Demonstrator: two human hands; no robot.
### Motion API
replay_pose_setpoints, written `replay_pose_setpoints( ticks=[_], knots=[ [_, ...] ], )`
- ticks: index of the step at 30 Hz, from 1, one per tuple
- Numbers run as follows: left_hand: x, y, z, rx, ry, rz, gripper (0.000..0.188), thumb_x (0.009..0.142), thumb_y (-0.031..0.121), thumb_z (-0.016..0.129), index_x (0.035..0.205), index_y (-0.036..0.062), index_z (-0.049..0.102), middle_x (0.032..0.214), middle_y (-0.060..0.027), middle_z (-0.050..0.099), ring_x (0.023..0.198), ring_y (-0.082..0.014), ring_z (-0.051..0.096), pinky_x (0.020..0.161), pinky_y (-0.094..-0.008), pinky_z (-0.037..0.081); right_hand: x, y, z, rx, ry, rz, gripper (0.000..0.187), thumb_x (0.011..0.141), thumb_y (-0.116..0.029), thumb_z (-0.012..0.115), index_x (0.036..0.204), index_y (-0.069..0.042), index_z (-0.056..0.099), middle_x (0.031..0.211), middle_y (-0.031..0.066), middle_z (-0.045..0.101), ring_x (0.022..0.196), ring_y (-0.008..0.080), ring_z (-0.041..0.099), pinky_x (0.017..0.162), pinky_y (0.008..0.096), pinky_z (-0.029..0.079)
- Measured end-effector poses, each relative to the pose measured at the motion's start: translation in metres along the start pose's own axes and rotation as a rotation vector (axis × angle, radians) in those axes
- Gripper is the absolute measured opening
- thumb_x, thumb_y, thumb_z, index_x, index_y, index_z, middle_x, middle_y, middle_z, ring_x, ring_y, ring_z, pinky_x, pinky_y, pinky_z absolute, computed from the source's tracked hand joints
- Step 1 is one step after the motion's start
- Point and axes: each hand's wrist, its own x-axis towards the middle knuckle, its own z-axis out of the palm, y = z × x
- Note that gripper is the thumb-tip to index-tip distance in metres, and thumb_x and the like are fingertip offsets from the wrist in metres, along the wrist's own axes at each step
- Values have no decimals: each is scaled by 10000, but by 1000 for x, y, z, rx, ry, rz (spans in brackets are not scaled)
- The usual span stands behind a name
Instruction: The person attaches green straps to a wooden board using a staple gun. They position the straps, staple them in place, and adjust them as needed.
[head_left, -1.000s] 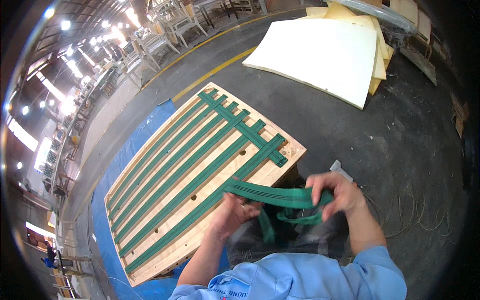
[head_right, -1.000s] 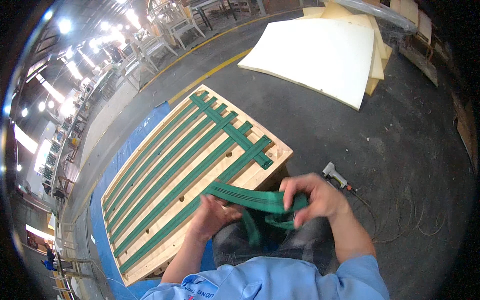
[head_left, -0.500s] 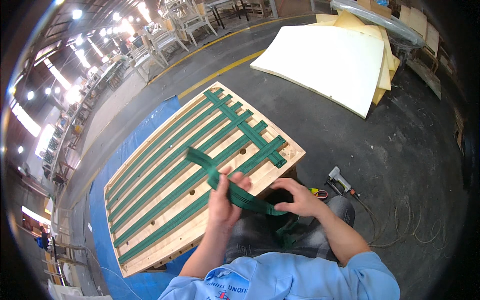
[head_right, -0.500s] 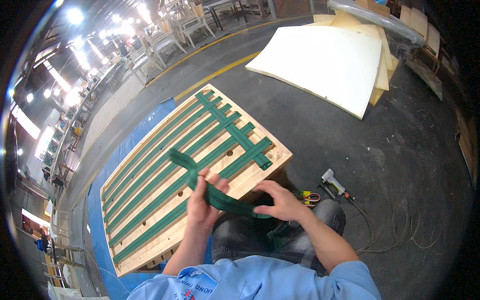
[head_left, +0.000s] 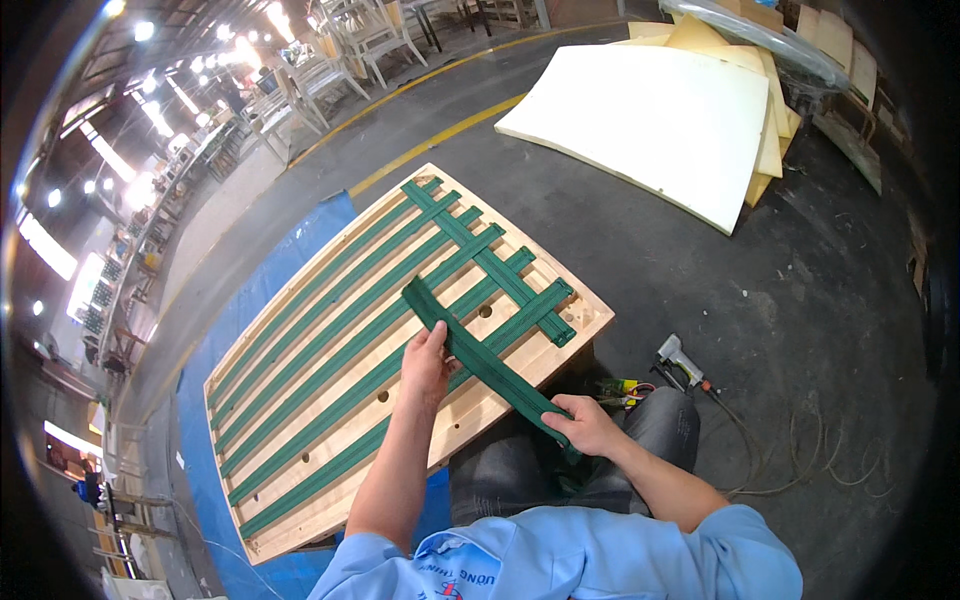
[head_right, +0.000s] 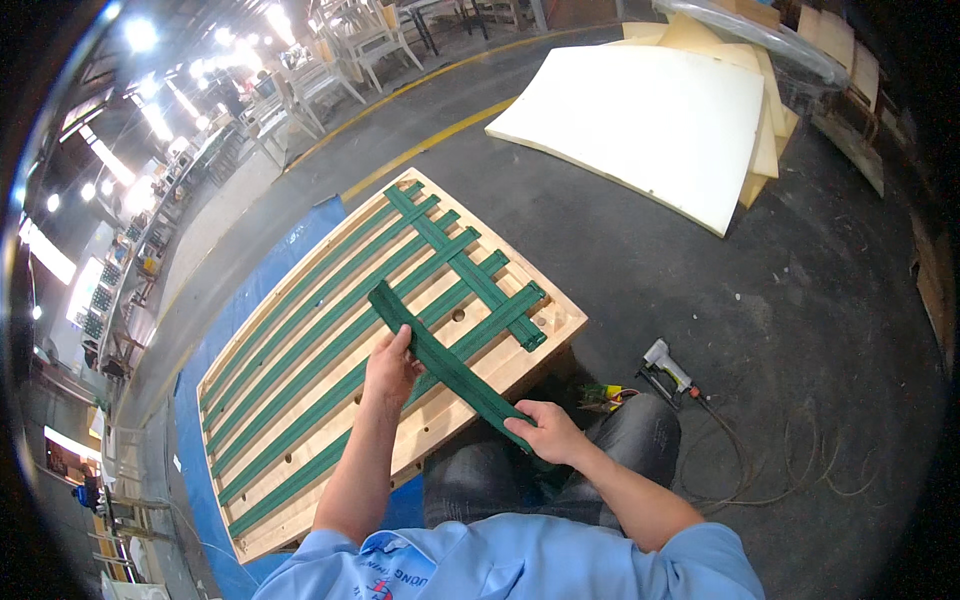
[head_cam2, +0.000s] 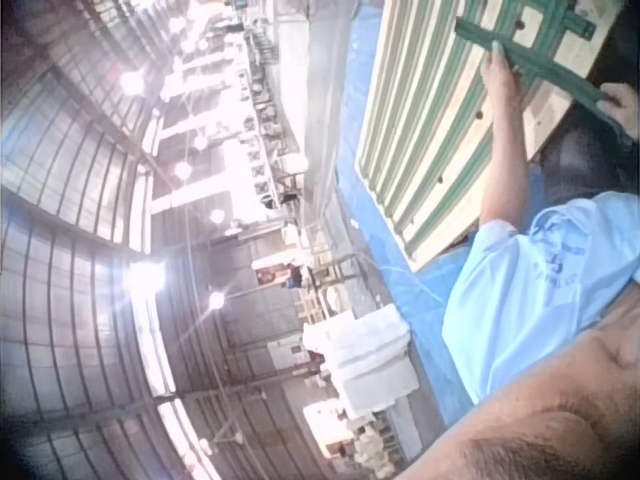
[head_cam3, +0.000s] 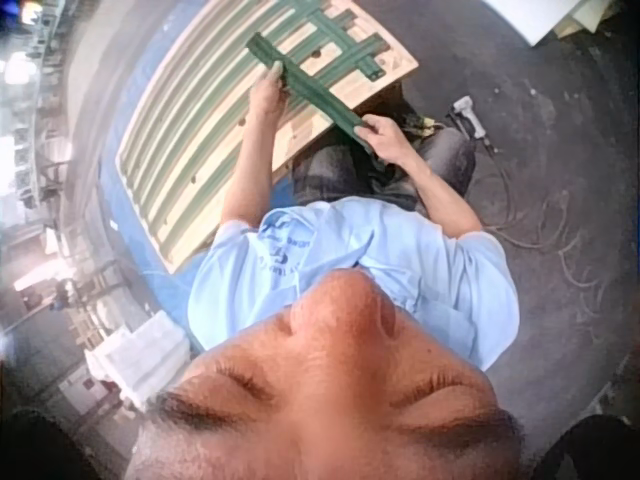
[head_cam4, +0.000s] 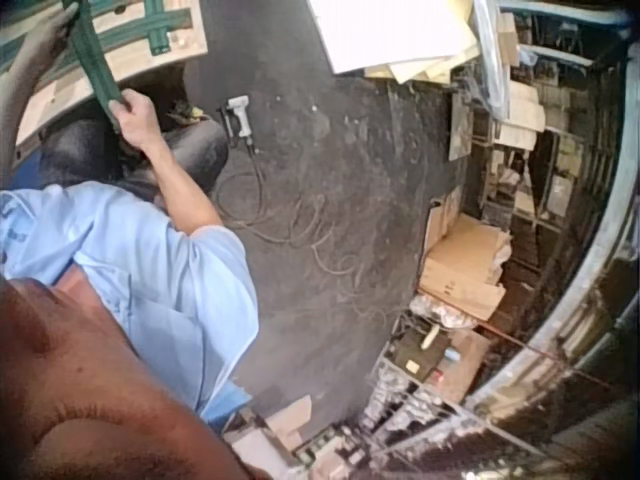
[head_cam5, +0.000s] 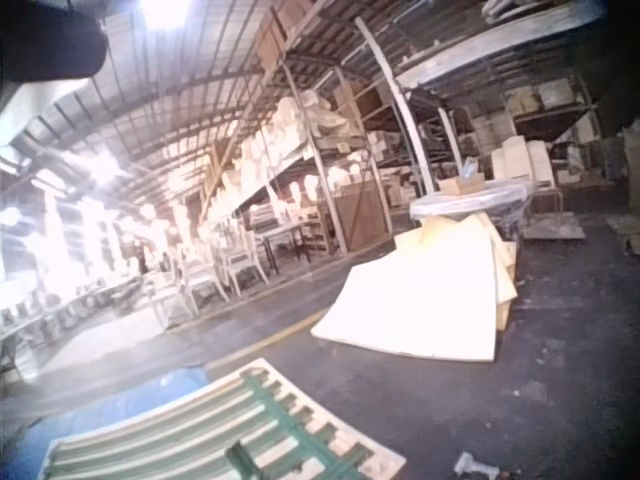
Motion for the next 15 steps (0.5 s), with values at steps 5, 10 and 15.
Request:
replay_pose_setpoints(
  ticks=[5,10,15],
  knots=[
    [53,14,10,45,-40,36,126,995,62,664,1114,28,642,896,-46,702,671,-128,674,578,-260,567,4,17,-13,-25,135,67,222,1012,-214,674,958,1,696,729,48,660,643,111,613,601,327,497],
    [96,5,-7,268,-49,6,154,915,73,744,1044,48,664,831,-42,677,715,-145,690,608,-278,556,11,17,-17,-138,205,40,239,1003,-227,681,955,7,695,732,63,666,687,110,619,634,337,505],
    [123,-14,-3,1091,125,691,234,843,171,818,998,16,735,839,-125,711,794,-311,712,742,-394,575,8,34,-34,-386,270,64,253,968,-241,714,989,11,708,772,124,699,724,232,681,693,401,535]
  ],
)
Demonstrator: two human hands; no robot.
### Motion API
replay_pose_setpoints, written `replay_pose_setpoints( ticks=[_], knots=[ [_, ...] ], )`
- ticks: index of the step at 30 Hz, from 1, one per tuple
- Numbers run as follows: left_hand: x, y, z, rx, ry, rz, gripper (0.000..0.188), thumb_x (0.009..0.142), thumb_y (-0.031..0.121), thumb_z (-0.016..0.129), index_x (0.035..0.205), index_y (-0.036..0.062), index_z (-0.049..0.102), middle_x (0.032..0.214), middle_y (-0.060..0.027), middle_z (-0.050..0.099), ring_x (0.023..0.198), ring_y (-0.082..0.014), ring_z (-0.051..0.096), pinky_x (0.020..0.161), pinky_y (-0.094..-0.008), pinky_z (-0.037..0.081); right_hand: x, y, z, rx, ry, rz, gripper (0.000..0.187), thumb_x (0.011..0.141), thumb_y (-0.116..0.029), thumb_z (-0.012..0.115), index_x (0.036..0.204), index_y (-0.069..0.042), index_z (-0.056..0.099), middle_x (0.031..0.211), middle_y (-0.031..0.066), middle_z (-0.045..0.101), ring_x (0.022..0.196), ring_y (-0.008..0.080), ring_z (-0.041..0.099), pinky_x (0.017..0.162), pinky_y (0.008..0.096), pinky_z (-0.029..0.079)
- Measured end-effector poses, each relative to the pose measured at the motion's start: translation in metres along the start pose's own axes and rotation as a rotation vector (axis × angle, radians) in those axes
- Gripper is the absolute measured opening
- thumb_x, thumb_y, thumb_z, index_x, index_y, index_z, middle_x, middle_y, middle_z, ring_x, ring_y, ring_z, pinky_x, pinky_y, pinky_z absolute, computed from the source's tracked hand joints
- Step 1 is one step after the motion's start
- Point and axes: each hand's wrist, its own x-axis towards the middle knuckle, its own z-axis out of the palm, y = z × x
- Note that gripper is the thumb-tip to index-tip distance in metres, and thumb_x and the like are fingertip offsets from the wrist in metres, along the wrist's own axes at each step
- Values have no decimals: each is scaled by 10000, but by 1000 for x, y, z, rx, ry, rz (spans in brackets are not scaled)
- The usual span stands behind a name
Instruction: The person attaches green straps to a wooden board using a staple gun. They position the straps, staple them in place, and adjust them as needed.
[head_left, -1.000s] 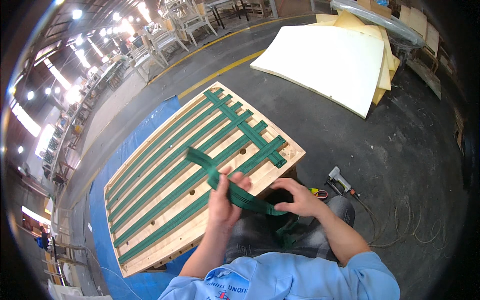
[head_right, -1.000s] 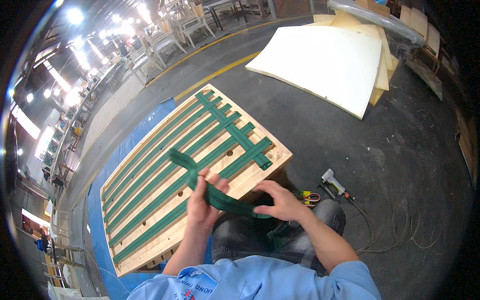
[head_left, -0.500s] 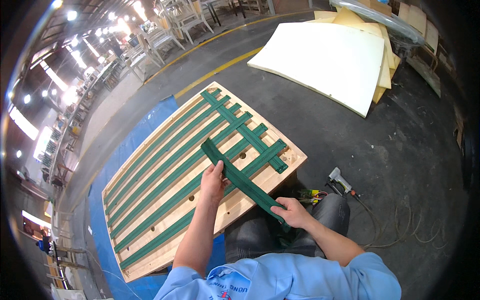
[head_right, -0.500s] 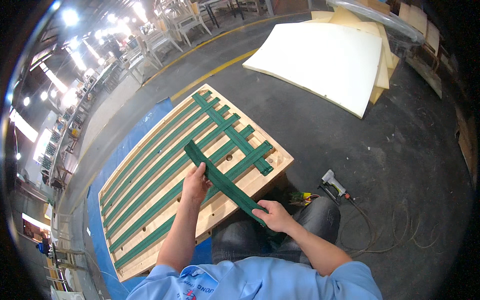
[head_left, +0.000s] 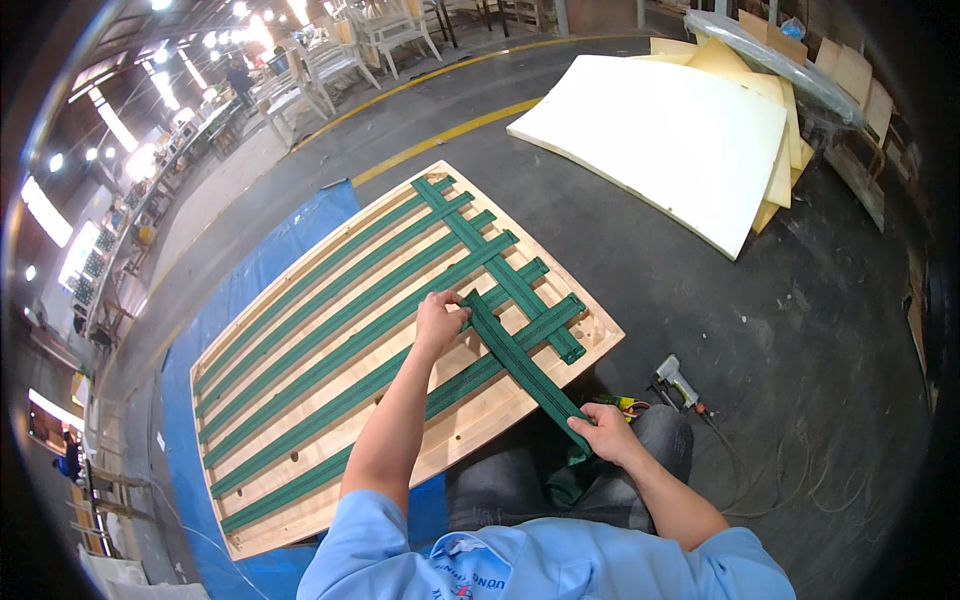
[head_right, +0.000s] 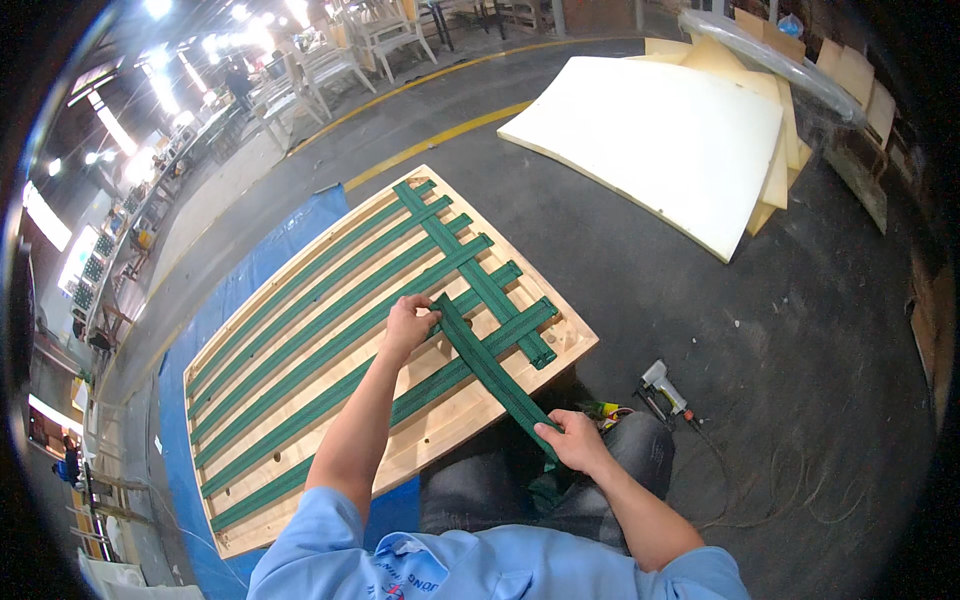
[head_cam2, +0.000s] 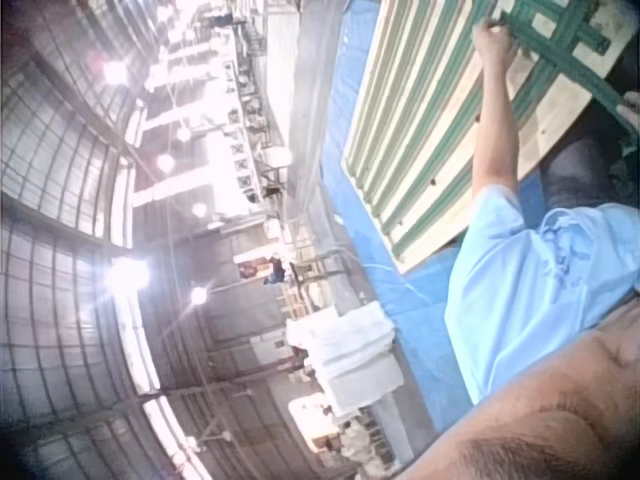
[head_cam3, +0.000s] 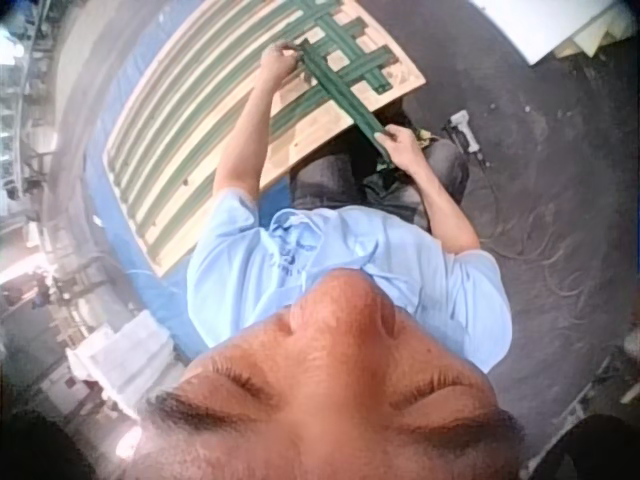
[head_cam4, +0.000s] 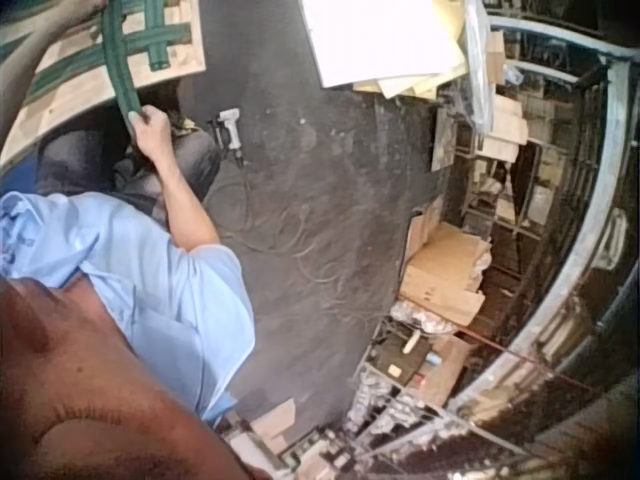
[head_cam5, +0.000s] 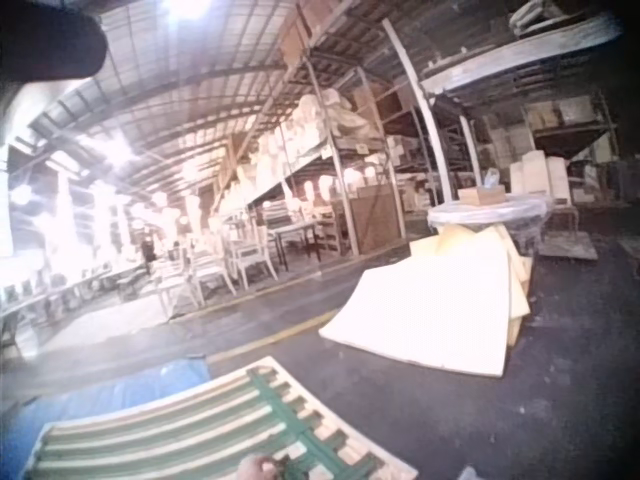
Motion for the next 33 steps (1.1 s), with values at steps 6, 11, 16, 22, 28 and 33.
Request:
replay_pose_setpoints(
  ticks=[6,11,16,22,28,33],
  knots=[
    [-12,-23,-5,-228,-286,-289,311,798,158,855,1010,-25,720,988,-161,711,898,-258,677,787,-390,530,34,-70,12,223,136,-147,311,999,-219,677,1203,13,716,1172,169,742,992,234,726,859,359,568],
    [-16,-20,-8,-210,-277,-291,351,793,214,865,1027,-9,729,975,-148,738,890,-224,676,788,-374,533,107,-124,75,1032,-265,186,580,1118,-310,482,1561,44,361,1502,234,523,1292,307,589,1082,437,473],
    [-4,-2,-6,-517,-365,-310,389,833,223,843,1123,-6,723,1012,-103,734,934,-202,659,835,-349,520,177,-116,106,1400,-188,310,703,1123,-484,397,1641,-50,202,1606,231,371,1452,394,414,1204,532,327],
    [19,-48,-32,-391,-356,-483,320,980,295,670,1113,24,778,896,-40,694,821,-155,596,787,-337,502,198,-166,135,1624,-157,545,895,1046,-688,368,1665,-105,90,1686,228,200,1544,434,241,1268,594,129],
    [48,-30,-8,-60,-382,-359,309,862,294,770,1065,64,807,965,-146,783,921,-284,746,837,-397,568,222,-147,122,1679,-165,516,942,1024,-745,267,1664,-62,151,1727,206,144,1581,393,181,1265,601,85],
    [52,-38,-11,58,-406,-299,321,838,309,781,1053,72,809,907,-137,781,869,-275,748,845,-401,573,217,-150,122,1618,-180,429,950,1022,-746,324,1631,-22,232,1692,200,245,1554,361,257,1256,549,185]
  ],
)
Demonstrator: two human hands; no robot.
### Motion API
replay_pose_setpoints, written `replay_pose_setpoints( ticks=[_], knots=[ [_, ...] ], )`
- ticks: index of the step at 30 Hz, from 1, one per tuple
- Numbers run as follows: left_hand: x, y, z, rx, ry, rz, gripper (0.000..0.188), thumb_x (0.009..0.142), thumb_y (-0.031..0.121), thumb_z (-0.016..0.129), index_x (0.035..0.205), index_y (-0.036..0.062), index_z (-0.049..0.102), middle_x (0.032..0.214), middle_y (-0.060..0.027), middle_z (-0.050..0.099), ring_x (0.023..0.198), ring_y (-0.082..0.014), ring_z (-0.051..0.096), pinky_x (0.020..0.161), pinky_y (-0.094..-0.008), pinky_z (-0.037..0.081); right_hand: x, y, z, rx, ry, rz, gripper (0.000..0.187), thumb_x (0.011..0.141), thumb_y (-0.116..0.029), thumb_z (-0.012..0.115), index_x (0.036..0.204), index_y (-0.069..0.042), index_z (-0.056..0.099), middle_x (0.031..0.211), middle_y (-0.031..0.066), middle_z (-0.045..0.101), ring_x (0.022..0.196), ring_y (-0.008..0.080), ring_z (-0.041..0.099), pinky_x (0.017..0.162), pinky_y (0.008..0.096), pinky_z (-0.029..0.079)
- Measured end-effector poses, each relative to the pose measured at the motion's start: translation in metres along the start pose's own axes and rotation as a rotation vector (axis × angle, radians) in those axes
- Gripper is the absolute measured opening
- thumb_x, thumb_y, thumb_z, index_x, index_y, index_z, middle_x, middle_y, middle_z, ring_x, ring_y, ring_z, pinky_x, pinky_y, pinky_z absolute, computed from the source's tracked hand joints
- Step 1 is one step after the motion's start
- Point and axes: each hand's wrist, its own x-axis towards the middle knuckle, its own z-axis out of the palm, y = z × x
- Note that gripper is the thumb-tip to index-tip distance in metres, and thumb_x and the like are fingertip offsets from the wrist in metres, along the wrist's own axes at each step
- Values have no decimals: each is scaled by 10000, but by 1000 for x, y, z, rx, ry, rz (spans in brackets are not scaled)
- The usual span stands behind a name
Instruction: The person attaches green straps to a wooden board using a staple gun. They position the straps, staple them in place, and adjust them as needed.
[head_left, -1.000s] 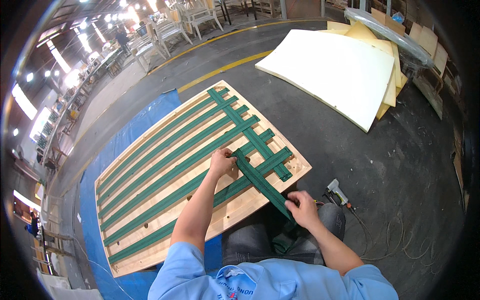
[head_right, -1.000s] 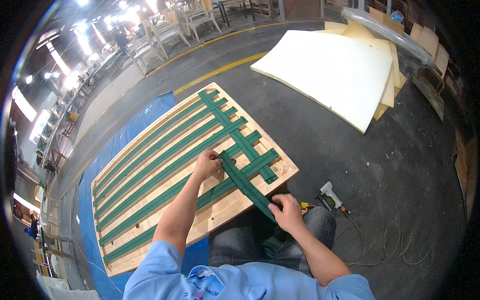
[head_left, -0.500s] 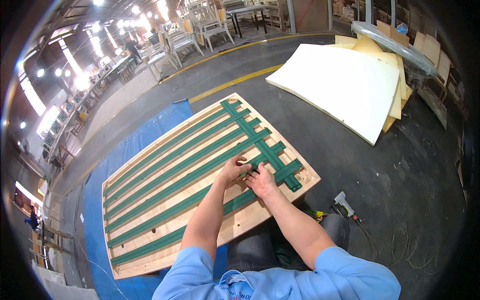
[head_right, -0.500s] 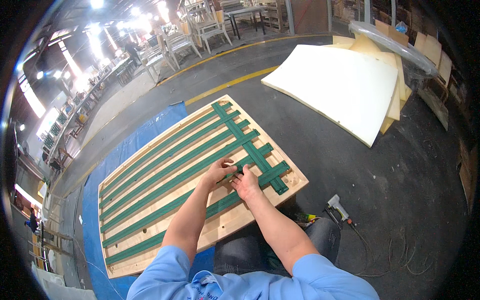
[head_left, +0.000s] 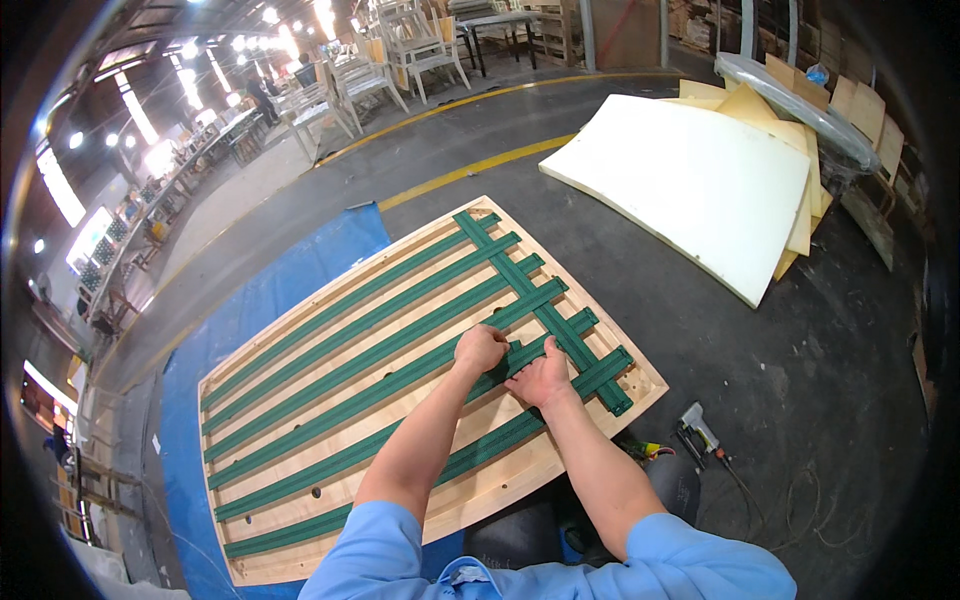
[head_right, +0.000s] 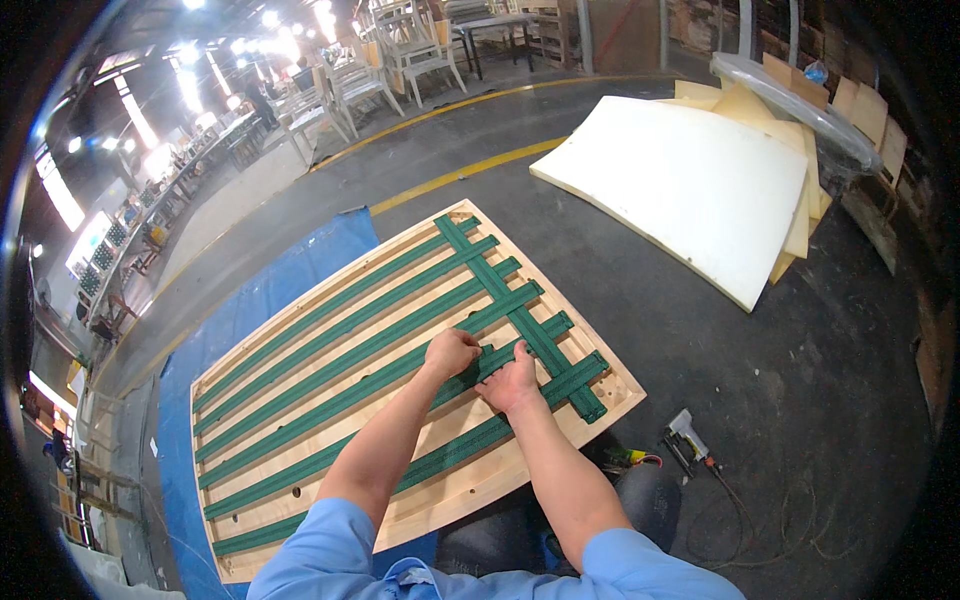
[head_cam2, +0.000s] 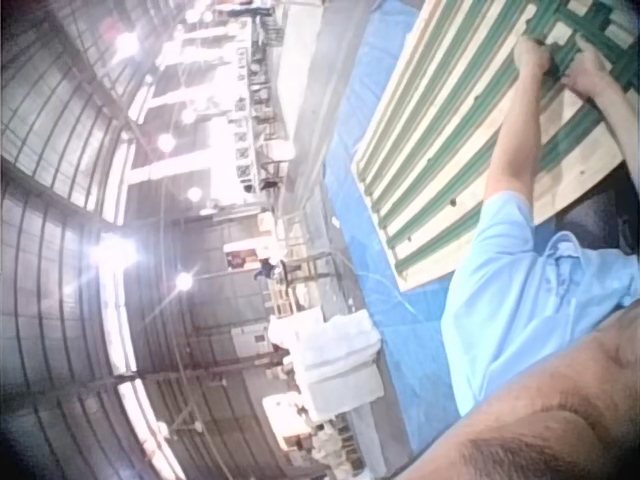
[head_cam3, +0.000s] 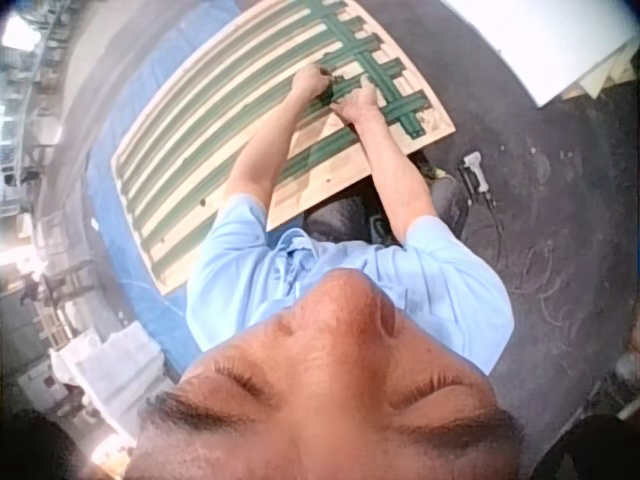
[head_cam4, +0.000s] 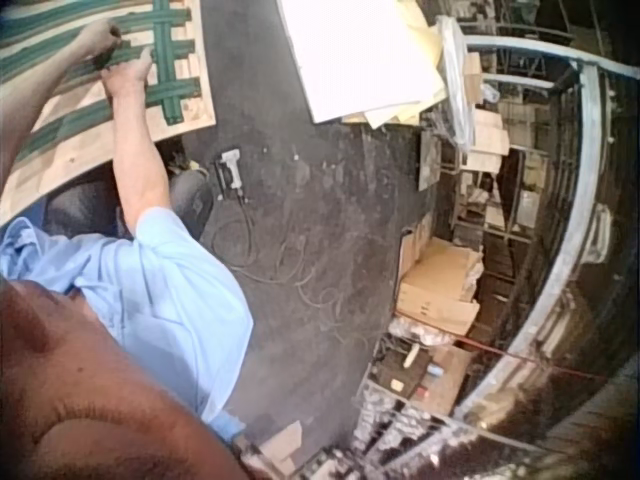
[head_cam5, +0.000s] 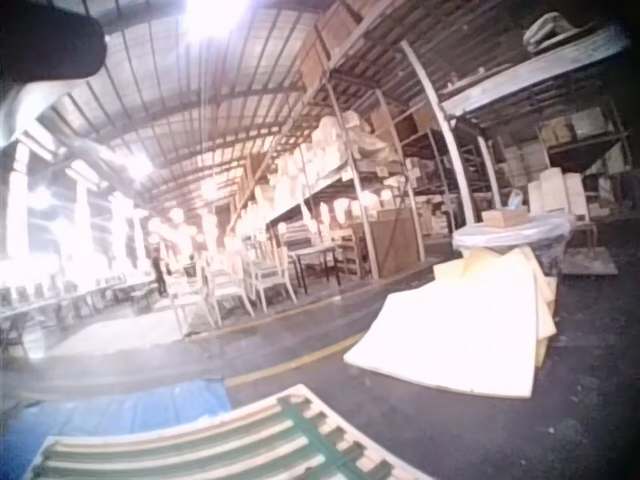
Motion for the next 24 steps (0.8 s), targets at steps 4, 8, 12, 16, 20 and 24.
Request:
replay_pose_setpoints(
  ticks=[4,8,12,16,20,24],
  knots=[
    [13,0,-5,-169,69,48,252,918,259,724,1050,53,784,865,-115,754,745,-235,727,679,-380,587,-11,-5,-8,-170,98,31,858,1045,-626,485,1572,31,323,1602,245,378,1447,339,433,1182,514,351],
    [49,-14,-46,-709,94,-127,236,1023,220,624,1001,3,711,761,-56,632,530,-152,576,442,-294,468,-30,-3,-28,-657,10,-83,637,1072,-459,560,1438,54,472,1390,214,569,1151,270,638,945,420,532],
    [69,-30,-49,-591,28,-200,250,1042,228,600,993,8,708,735,-44,613,519,-141,538,439,-305,420,-8,-8,7,-703,7,-229,554,1111,-409,488,1412,57,493,1359,218,587,1141,303,640,1016,452,513],
    [87,-29,-44,-493,114,-98,272,999,248,649,1028,12,779,785,-156,731,725,-255,707,686,-403,570,58,-21,46,-410,-9,-185,586,1124,-403,442,1502,41,384,1439,251,523,1198,349,601,1042,498,476],
    [85,-49,-45,-154,166,-22,245,947,250,681,1075,81,805,1013,-188,775,958,-342,744,874,-437,573,114,-2,73,-300,-26,-16,518,1142,-422,360,1449,-11,435,1466,252,468,1323,365,507,1142,538,412],
    [95,-9,-32,-68,234,74,240,941,255,669,1078,118,811,1087,-190,766,1058,-349,727,930,-463,567,153,-30,51,-135,56,-178,626,1120,-478,412,1592,-93,266,1478,249,434,1226,357,530,977,504,477]
  ],
)
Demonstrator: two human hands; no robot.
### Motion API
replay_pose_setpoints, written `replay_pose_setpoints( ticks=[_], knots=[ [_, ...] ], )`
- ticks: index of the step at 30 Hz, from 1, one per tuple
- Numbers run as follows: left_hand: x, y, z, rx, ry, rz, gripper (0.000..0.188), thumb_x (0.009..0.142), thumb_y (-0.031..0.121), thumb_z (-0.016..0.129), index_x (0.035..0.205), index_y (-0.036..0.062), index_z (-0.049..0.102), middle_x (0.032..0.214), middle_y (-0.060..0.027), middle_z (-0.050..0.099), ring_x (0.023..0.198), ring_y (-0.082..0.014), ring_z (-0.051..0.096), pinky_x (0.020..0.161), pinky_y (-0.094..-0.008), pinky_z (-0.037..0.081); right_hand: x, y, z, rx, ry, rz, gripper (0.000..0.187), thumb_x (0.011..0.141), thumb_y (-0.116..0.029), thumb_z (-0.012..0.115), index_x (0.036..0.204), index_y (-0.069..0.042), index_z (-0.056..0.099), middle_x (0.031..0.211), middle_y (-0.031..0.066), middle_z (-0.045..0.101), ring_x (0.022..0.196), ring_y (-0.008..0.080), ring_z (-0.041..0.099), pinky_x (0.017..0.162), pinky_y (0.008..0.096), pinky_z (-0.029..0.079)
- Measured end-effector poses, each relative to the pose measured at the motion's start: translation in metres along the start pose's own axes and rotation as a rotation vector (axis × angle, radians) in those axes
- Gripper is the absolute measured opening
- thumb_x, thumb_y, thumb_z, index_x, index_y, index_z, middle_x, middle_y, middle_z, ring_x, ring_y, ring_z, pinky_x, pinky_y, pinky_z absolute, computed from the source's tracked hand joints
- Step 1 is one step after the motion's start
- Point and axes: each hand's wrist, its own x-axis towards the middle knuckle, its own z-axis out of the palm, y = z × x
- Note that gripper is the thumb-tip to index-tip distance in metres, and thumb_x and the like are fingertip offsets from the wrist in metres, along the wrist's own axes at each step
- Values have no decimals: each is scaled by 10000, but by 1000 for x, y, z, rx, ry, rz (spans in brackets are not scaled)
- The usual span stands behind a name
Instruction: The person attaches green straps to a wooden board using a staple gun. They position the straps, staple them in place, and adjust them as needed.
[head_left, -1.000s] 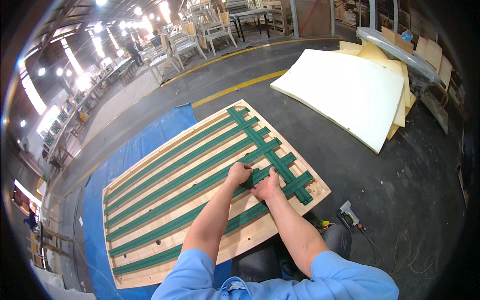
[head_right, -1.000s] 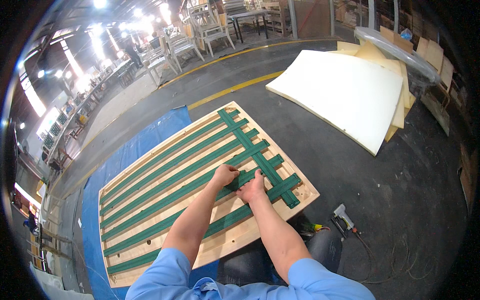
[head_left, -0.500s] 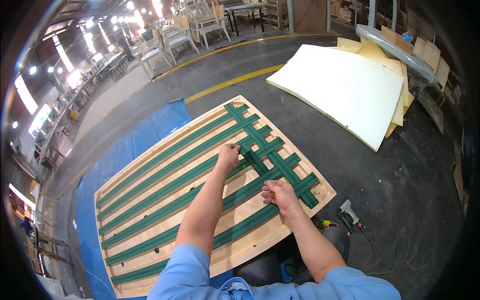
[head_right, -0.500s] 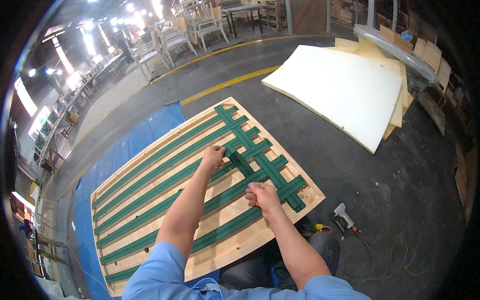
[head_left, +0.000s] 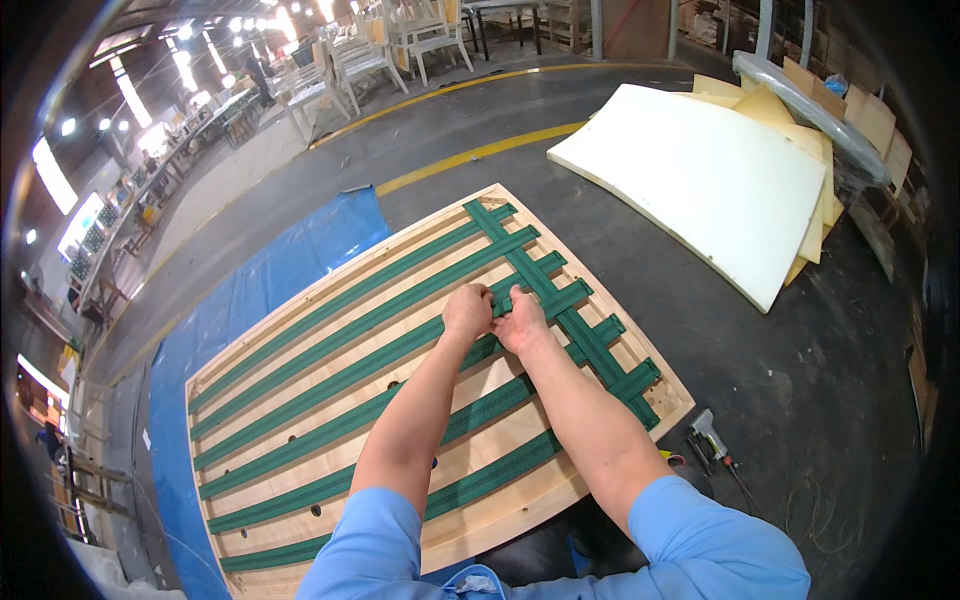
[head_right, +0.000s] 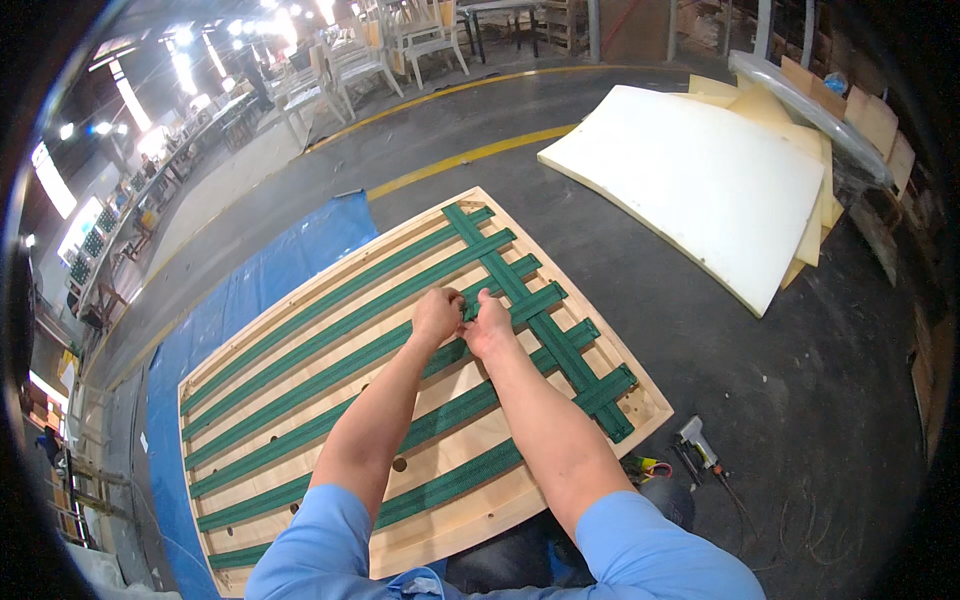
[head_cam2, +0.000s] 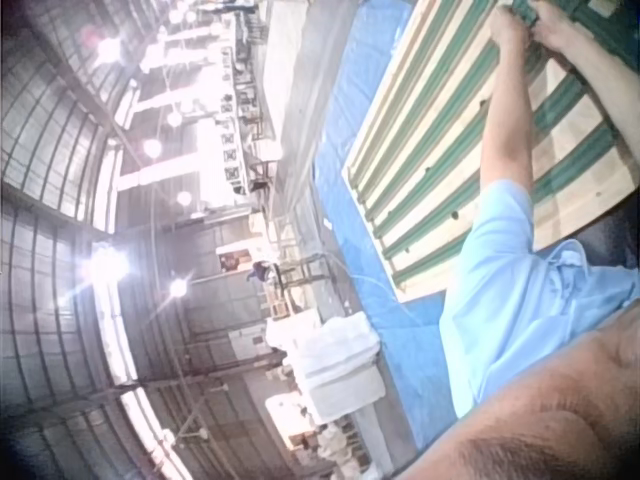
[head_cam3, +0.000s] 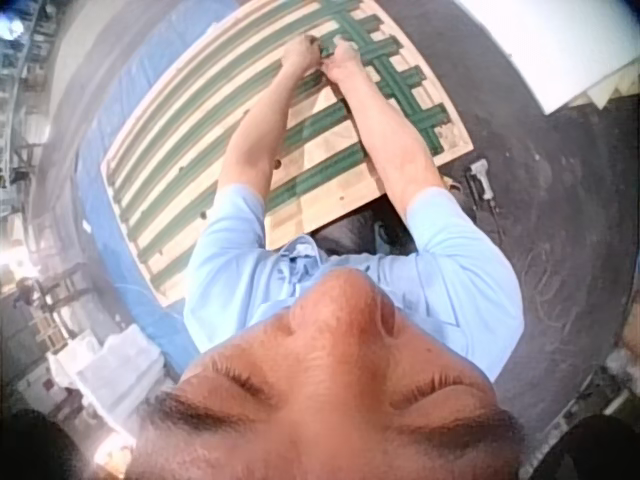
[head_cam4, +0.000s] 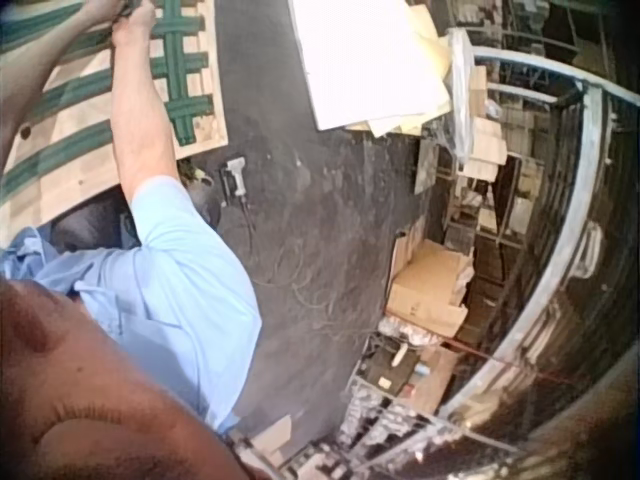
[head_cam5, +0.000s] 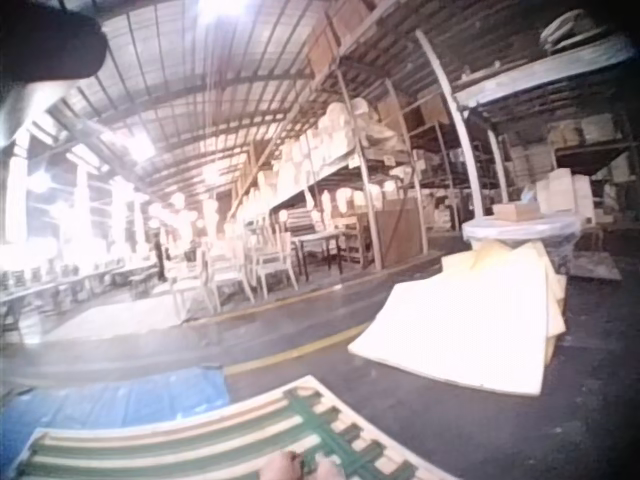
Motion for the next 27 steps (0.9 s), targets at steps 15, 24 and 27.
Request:
replay_pose_setpoints(
  ticks=[15,24,27],
  knots=[
    [46,-58,-7,-492,-64,-325,175,831,99,802,989,23,801,849,-85,762,781,-156,691,686,-336,549,7,14,30,163,-310,191,918,1048,-667,404,1652,-44,103,1687,254,146,1555,448,190,1240,641,216],
    [50,-79,-20,-303,231,-251,189,884,211,770,1009,72,796,902,-111,782,841,-258,742,785,-396,568,-24,-11,29,-642,-192,30,598,1063,-370,584,1466,57,470,1444,257,545,1293,366,595,1060,478,506],
    [56,-77,-19,-274,298,-179,204,896,233,753,1031,87,797,921,-123,780,871,-286,744,808,-414,564,-12,-18,48,-545,-165,-58,524,1091,-271,519,1458,99,464,1408,271,574,1281,360,605,1068,479,499]
  ],
)
